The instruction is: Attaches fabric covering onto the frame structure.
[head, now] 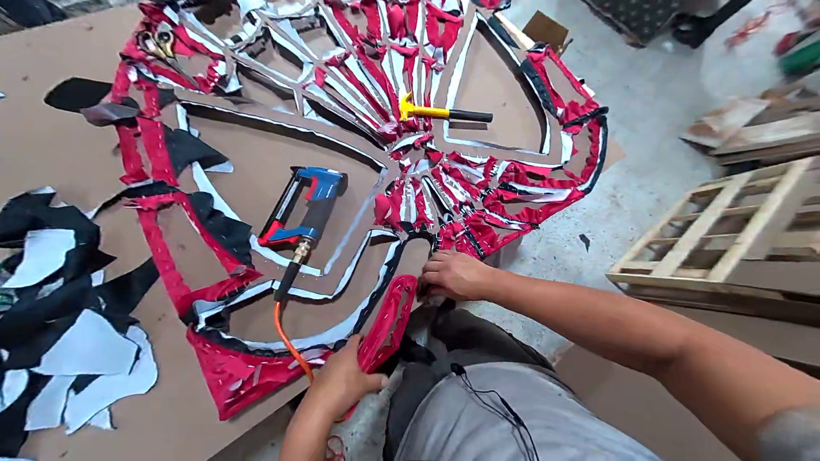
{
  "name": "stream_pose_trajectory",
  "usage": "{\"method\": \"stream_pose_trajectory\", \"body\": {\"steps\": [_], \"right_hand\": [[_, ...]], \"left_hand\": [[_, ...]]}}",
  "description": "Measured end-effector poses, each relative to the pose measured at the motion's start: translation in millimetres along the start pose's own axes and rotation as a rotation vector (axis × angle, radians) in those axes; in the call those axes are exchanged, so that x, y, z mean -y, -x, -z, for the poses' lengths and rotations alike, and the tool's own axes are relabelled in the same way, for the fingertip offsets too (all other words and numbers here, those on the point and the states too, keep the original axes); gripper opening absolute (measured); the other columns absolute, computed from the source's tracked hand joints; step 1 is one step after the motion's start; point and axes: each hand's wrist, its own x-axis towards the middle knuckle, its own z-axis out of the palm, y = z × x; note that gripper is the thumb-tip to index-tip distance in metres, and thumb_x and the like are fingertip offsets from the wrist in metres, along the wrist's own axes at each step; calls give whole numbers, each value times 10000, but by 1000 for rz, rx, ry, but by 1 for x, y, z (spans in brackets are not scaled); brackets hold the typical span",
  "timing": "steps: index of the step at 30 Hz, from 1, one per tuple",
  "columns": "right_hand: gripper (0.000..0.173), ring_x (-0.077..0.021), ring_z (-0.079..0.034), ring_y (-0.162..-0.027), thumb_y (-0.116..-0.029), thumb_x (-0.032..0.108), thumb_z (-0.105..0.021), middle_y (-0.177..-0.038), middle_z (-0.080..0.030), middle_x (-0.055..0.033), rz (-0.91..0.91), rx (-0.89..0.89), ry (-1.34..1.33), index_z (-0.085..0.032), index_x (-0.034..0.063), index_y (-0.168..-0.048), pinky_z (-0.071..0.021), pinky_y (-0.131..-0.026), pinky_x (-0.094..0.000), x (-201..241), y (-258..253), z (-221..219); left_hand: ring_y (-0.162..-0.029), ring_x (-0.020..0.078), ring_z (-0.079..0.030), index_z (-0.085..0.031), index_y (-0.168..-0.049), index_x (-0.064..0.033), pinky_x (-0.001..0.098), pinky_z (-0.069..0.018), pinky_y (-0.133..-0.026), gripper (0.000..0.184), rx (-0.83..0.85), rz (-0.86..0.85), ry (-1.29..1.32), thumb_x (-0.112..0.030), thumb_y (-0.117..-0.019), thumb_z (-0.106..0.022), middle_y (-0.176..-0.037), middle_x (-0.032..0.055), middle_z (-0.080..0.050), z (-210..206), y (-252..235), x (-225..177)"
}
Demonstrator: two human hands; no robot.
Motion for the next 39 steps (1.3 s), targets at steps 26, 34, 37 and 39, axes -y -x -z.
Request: {"method": "stream_pose_trajectory", "body": {"steps": [26, 34, 37, 39], "right_hand": [[442, -193, -759, -907, -1001, 395, -672, -989, -760, -114, -1267, -491, -2067, -639, -24, -1138, -626, -847, -334, 101, -39, -50], [410, -239, -748, -807, -932, 358, -771, -930, -748, -133, -1347, -893, -1865, -658, -11, -1072, -641, -761, -411, 137, -76, -63], [406, -221, -747, -754, -910, 388, -788, -851, -749, -114, -1406, -916, -1723, -676, 4, -977, -643, -737, -417, 144, -75, -73], [427, -211, -736, -713, -876, 431, -812, -787, -736, -94, -1488, -894, -1603, -680, 26, -907, -636, -708, -429, 141, -76, -76]], "left_hand": [[-1093, 344, -681, -594, -1414, -43, 581, -544, -955, 550, -415, -379, -157, -440, -1053, -472, -1190, 184, -693, 39, -51, -18], [-783, 215, -724, -705, -999, -1, 395, -610, -753, 269, 191, -75, 437, -269, -1000, -685, -850, 123, -740, 76, -78, -38], [-786, 224, -736, -726, -938, -17, 416, -618, -762, 272, 217, -68, 317, -279, -911, -796, -840, 119, -752, 84, -83, -41], [-763, 218, -732, -736, -874, -62, 448, -612, -750, 314, 163, -89, 159, -364, -877, -823, -797, 88, -747, 82, -91, -40]]}}
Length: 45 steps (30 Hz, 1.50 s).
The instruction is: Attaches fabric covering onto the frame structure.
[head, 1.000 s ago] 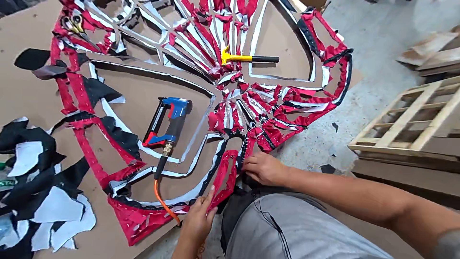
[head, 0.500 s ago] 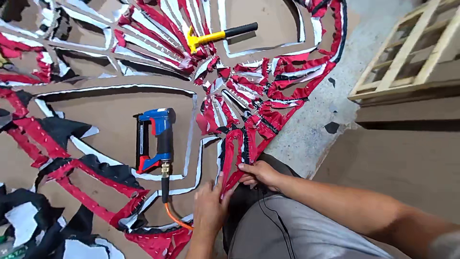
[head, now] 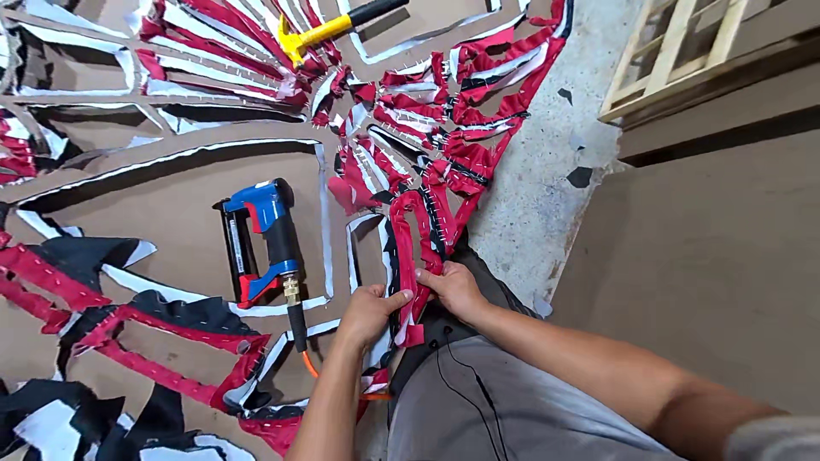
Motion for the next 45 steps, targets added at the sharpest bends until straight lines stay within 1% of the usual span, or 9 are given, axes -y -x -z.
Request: {"method": "stream_pose_trajectory", "body": {"steps": [5, 10, 16, 23, 27, 30, 34, 40, 45], "right_hand": [[399, -199, -718, -633, -897, 412, -799, -764, -730, -91, -49, -33, 38, -682, 31, -925, -632, -627, -392, 2, -1, -4], [374, -188, -701, -602, -951, 395, -744, -773, -727, -97, -90, 29, -7, -684, 32, -1020, -614, -590, -356, 2, 9, -9], [401, -175, -705, -609, -920, 428, -771, -748, -728, -86, -126, 37, 84, -693, 40, -983, -610, -609, -346, 7, 4, -2], [453, -215, -721, -632, -893, 408, -806, -771, -727, -127, -175, 47, 0, -678, -24, -945, -628, -640, -386, 9, -13, 3], [508, -246, -756, -724, -930, 449, -755, -860, -747, -156, -230, 117, -81, -653, -44, -991, -650, -714, -411, 12, -17, 14], [508, -230, -763, -748, -924, 466, -754, -859, -763, -136, -214, 136, -12, -679, -34, -976, -646, -739, -401, 21, -20, 30], [536, -200, -750, -753, -959, 491, -699, -877, -753, -111, -99, 215, 87, -659, -22, -1109, -639, -759, -389, 27, -25, 47], [474, -79, -463, -471, -1021, 533, -572, -592, -513, 23, 18, 450, 78, -630, 81, -891, -420, -480, -255, 20, -38, 58], [568, -176, -586, -650, -983, 583, -601, -699, -613, -59, 75, 255, 347, -662, 47, -806, -486, -648, -432, 30, -30, 55]], "left_hand": [[-742, 242, -678, -735, -894, -118, 542, -552, -725, 410, -105, -65, -297, -527, -925, -723, -761, 67, -698, -5, -3, 3], [-824, 228, -644, -700, -1130, -59, 468, -542, -771, 394, -217, -136, 117, -426, -1038, -593, -924, 113, -682, -6, -18, -29], [-774, 225, -714, -703, -1054, -16, 423, -597, -716, 328, -109, -47, 157, -336, -986, -697, -882, 131, -737, -3, -51, -51], [-676, 186, -688, -754, -993, -56, 381, -571, -620, 339, -229, -60, 163, -392, -956, -724, -809, 95, -740, -11, -48, -48], [-613, 199, -571, -680, -861, -57, 417, -481, -585, 370, -114, -65, -59, -412, -949, -734, -704, 80, -625, -6, -22, -13], [-682, 180, -671, -703, -918, -40, 404, -578, -680, 378, 19, 14, -61, -401, -1013, -639, -743, 65, -691, -14, -2, 24], [-627, 181, -680, -662, -889, 15, 353, -606, -631, 348, 56, 24, 154, -288, -1048, -602, -704, 94, -682, -20, 7, 30], [-588, 210, -686, -669, -897, 38, 367, -618, -576, 362, 47, 41, 264, -263, -1068, -565, -691, 123, -682, -20, 24, 21], [-571, 225, -682, -662, -869, 40, 380, -618, -562, 391, 34, 76, 251, -280, -1070, -565, -680, 131, -675, -23, 18, 23]]}}
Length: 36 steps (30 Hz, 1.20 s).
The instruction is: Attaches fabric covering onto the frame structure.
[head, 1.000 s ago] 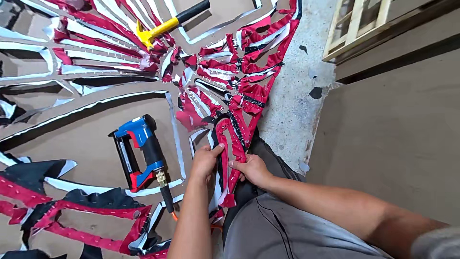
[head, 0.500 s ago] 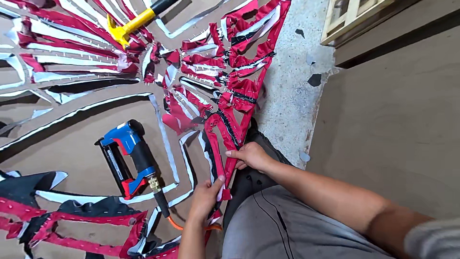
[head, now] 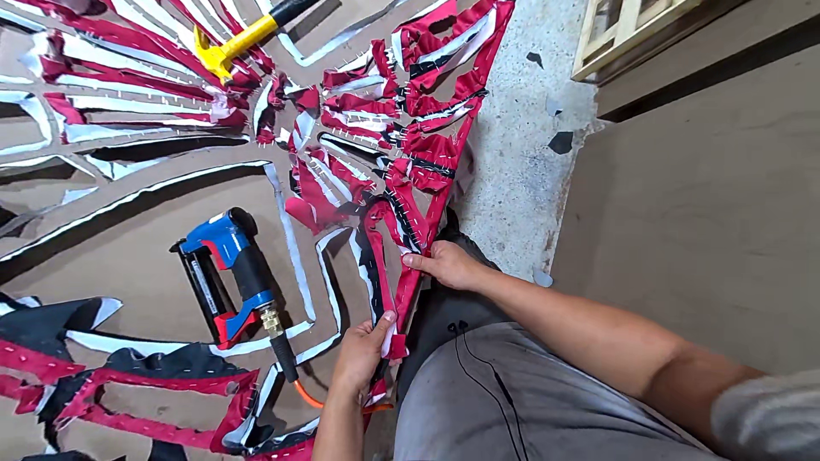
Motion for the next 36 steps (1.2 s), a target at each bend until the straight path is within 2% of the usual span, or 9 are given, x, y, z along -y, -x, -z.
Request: {"method": "stream_pose_trajectory", "body": {"steps": [2, 7, 10, 14, 18, 20, 23, 28, 36], "right_hand": [[594, -212, -589, -654, -974, 606, -600, -692, -595, -78, -21, -38, 72, -643, 42, -789, -485, -647, -465, 2, 0, 0], [553, -191, -602, -606, -997, 574, -584, -655, -613, -50, -10, -63, 111, -661, 51, -834, -517, -632, -438, 1, 4, -3], [478, -154, -589, -594, -1014, 515, -595, -666, -633, -17, -22, -85, 90, -678, 71, -856, -503, -626, -399, 1, 8, -5], [459, -126, -628, -556, -1033, 485, -579, -673, -676, -21, -67, -60, -22, -670, 52, -914, -544, -575, -329, 2, 7, -6], [580, -214, -770, -798, -1060, 532, -490, -896, -766, -129, -152, 10, -160, -669, -20, -1052, -644, -787, -413, 3, 10, -23], [582, -233, -757, -871, -1005, 520, -614, -979, -742, -161, -195, 49, -249, -642, -57, -1076, -626, -852, -431, 4, 8, -35], [477, -230, -759, -850, -952, 375, -745, -974, -740, -155, -209, 32, -440, -624, -64, -1091, -641, -818, -419, 4, 3, -45], [366, -248, -753, -883, -1007, 256, -680, -1018, -730, -165, -58, 28, -689, -577, -42, -1191, -639, -821, -423, -22, 7, -56], [409, -234, -766, -827, -985, 383, -700, -938, -752, -128, -64, -58, -443, -644, -10, -1079, -653, -795, -433, -22, 3, -58]], "left_hand": [[-558, 207, -669, -668, -864, 33, 362, -609, -557, 339, -13, -47, 1, -248, -1047, -612, -661, 116, -665, -3, 0, 5], [-751, 234, -740, -638, -1145, 21, 373, -642, -731, 244, 219, -66, -129, -137, -966, -688, -890, 140, -744, 21, -5, 16], [-571, 182, -666, -656, -1092, 4, 324, -589, -577, 176, 151, -70, -194, -136, -988, -679, -736, 102, -704, 14, -7, 19], [-518, 177, -628, -676, -1064, 18, 313, -559, -519, 163, 75, -142, -86, -113, -969, -691, -692, 108, -684, 9, -4, 29], [-574, 188, -642, -678, -1066, 57, 314, -572, -554, 162, 95, -101, 106, -73, -970, -680, -757, 147, -693, 13, -3, 33], [-619, 193, -666, -666, -1084, 58, 320, -591, -594, 167, 156, -68, 135, -79, -991, -645, -795, 151, -703, 17, -5, 30], [-622, 188, -675, -663, -1076, 55, 319, -597, -595, 178, 227, -63, 157, -96, -990, -625, -791, 149, -706, 22, -6, 27], [-641, 203, -690, -660, -1056, 59, 344, -614, -619, 190, 245, -68, 192, -112, -992, -609, -793, 153, -707, 22, -9, 29], [-653, 239, -702, -649, -1064, 62, 379, -627, -628, 220, 162, -47, 76, -145, -1032, -581, -805, 167, -706, 17, -8, 21]]}}
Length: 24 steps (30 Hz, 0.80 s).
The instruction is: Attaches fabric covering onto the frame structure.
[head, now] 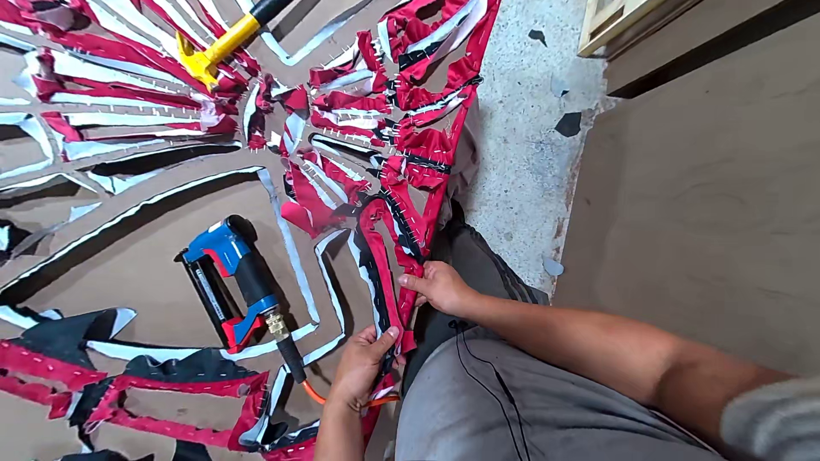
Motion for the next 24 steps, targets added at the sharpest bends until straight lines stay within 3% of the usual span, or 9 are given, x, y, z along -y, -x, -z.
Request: {"method": "stream_pose_trajectory", "body": {"steps": [5, 8, 10, 13, 14, 16, 18, 21, 24], "right_hand": [[434, -219, -753, -801, -989, 429, -682, -893, -736, -123, 24, 4, 92, -645, 1, -1050, -639, -777, -420, -1, 5, 1], [425, -227, -767, -850, -1005, 385, -670, -957, -746, -142, 24, 58, 43, -632, -30, -1090, -651, -810, -418, 1, 1, 4], [425, -241, -760, -850, -1009, 372, -668, -960, -740, -157, 57, 59, 15, -636, -46, -1083, -645, -813, -440, -2, -1, 6], [434, -249, -749, -821, -1015, 391, -652, -917, -725, -162, 91, 37, 59, -638, -43, -1024, -638, -791, -456, -1, 2, 6], [440, -246, -748, -816, -1017, 400, -646, -908, -724, -160, 90, 39, 77, -639, -41, -1016, -636, -790, -451, -1, 3, 6], [449, -230, -748, -814, -1019, 417, -637, -895, -724, -148, 64, 39, 126, -639, -31, -996, -633, -792, -432, 2, 4, 6], [463, -220, -746, -802, -1019, 432, -631, -875, -723, -143, 43, 39, 169, -642, -27, -962, -632, -778, -420, 5, 3, 7], [472, -219, -742, -764, -1011, 436, -642, -841, -720, -140, 14, 31, 181, -643, -24, -907, -629, -742, -415, 8, 2, 6], [456, -208, -751, -761, -991, 433, -675, -856, -739, -124, -8, 19, 155, -667, -17, -913, -640, -737, -414, 13, -3, 7]], "left_hand": [[-747, 277, -740, -645, -1083, 74, 411, -646, -695, 209, -9, 39, -5, -121, -1025, -600, -873, 199, -729, 1, 0, 1], [-819, 205, -721, -716, -1086, -8, 390, -615, -760, 218, -90, -36, -201, -198, -994, -661, -917, 117, -743, 4, -1, -16], [-933, 223, -703, -687, -1238, -39, 446, -587, -834, 334, -231, -129, -320, -276, -1004, -662, -1051, 123, -731, -1, -9, -50], [-1029, 234, -665, -612, -1343, -29, 459, -550, -912, 413, -406, -285, -121, -305, -1035, -618, -1174, 141, -685, -15, -45, -97], [-1053, 222, -668, -624, -1311, -39, 450, -553, -923, 401, -416, -321, -7, -325, -1030, -622, -1184, 125, -689, -20, -58, -107], [-873, 179, -681, -689, -1087, -42, 407, -574, -785, 304, -477, -341, 143, -329, -985, -690, -970, 85, -711, -34, -79, -121], [-776, 162, -683, -700, -989, -42, 387, -585, -716, 297, -511, -326, 156, -337, -964, -721, -867, 75, -710, -38, -87, -124], [-732, 125, -665, -712, -939, -68, 340, -571, -689, 269, -511, -333, 113, -333, -981, -699, -821, 39, -698, -35, -86, -117], [-757, 124, -666, -722, -988, -72, 340, -571, -715, 273, -495, -318, 98, -342, -993, -682, -850, 36, -703, -35, -88, -119]]}}
